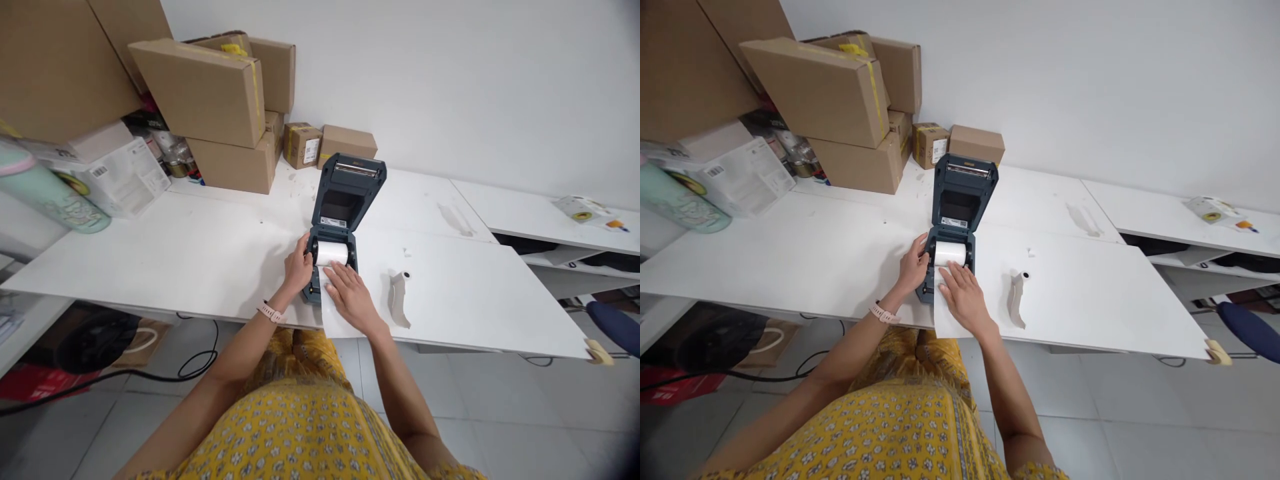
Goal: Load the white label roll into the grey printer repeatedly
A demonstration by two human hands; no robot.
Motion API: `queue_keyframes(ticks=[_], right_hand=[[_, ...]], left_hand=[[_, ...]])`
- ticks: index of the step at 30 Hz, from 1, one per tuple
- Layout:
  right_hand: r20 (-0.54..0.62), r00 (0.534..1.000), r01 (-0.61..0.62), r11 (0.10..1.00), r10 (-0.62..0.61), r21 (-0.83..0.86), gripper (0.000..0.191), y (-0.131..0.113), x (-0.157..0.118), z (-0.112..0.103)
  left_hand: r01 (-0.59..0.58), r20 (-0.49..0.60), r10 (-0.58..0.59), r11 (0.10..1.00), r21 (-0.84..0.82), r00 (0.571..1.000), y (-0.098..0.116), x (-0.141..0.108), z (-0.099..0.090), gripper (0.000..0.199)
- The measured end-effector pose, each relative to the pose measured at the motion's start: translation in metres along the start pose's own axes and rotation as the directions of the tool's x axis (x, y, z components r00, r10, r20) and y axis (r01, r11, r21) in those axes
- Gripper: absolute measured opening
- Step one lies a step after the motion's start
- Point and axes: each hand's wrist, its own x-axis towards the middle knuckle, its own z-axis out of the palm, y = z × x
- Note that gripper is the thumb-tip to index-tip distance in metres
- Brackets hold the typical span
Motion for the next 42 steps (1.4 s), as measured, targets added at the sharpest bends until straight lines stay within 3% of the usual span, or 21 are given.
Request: queue_keyframes(ticks=[8, 16, 24, 32, 35, 37, 38, 40, 42], right_hand=[[-0.063, 0.998, -0.035, 0.986, 0.025, -0.163, 0.05, -0.033, -0.008, 0.011], [-0.049, 0.999, -0.011, 0.986, 0.003, -0.168, 0.05, -0.032, -0.018, 0.01], [-0.001, 1.0, 0.007, 0.986, -0.007, -0.167, 0.052, -0.025, -0.011, 0.001], [0.02, 0.999, -0.023, 0.99, 0.025, -0.136, 0.053, -0.03, -0.018, 0.007], [0.022, 0.999, -0.025, 0.997, 0.027, -0.074, 0.053, -0.031, -0.022, 0.002], [0.022, 0.999, 0.023, 0.998, -0.025, 0.061, 0.047, -0.026, -0.023, -0.013], [-0.02, 0.999, 0.045, 0.988, -0.042, 0.148, 0.043, -0.021, -0.021, -0.023], [-0.223, 0.975, 0.063, 0.95, 0.007, 0.305, 0.039, -0.005, -0.006, -0.05], [-0.508, 0.845, 0.044, 0.924, 0.169, 0.381, 0.043, 0.019, 0.027, -0.079]], left_hand=[[0.036, -0.024, -0.038, 0.997, -0.063, 0.999, 0.0, 0.001, 0.001, 0.057], [0.024, -0.023, -0.025, 0.999, -0.044, 0.999, -0.001, 0.002, 0.001, 0.054], [0.009, -0.031, -0.012, 0.996, -0.085, 0.999, -0.008, 0.002, 0.004, 0.051], [0.04, -0.022, -0.045, 0.983, -0.178, 0.999, -0.009, 0.002, 0.005, 0.049], [0.109, 0.035, -0.103, 0.965, -0.238, 0.994, -0.008, -0.013, 0.005, 0.054], [0.175, 0.101, -0.153, 0.949, -0.263, 0.983, -0.005, -0.031, 0.003, 0.063], [0.213, 0.128, -0.184, 0.938, -0.275, 0.975, -0.004, -0.04, 0.001, 0.067], [0.262, 0.172, -0.217, 0.912, -0.315, 0.961, -0.002, -0.058, -0.003, 0.073], [0.283, 0.2, -0.224, 0.893, -0.349, 0.954, 0.0, -0.07, -0.006, 0.076]])
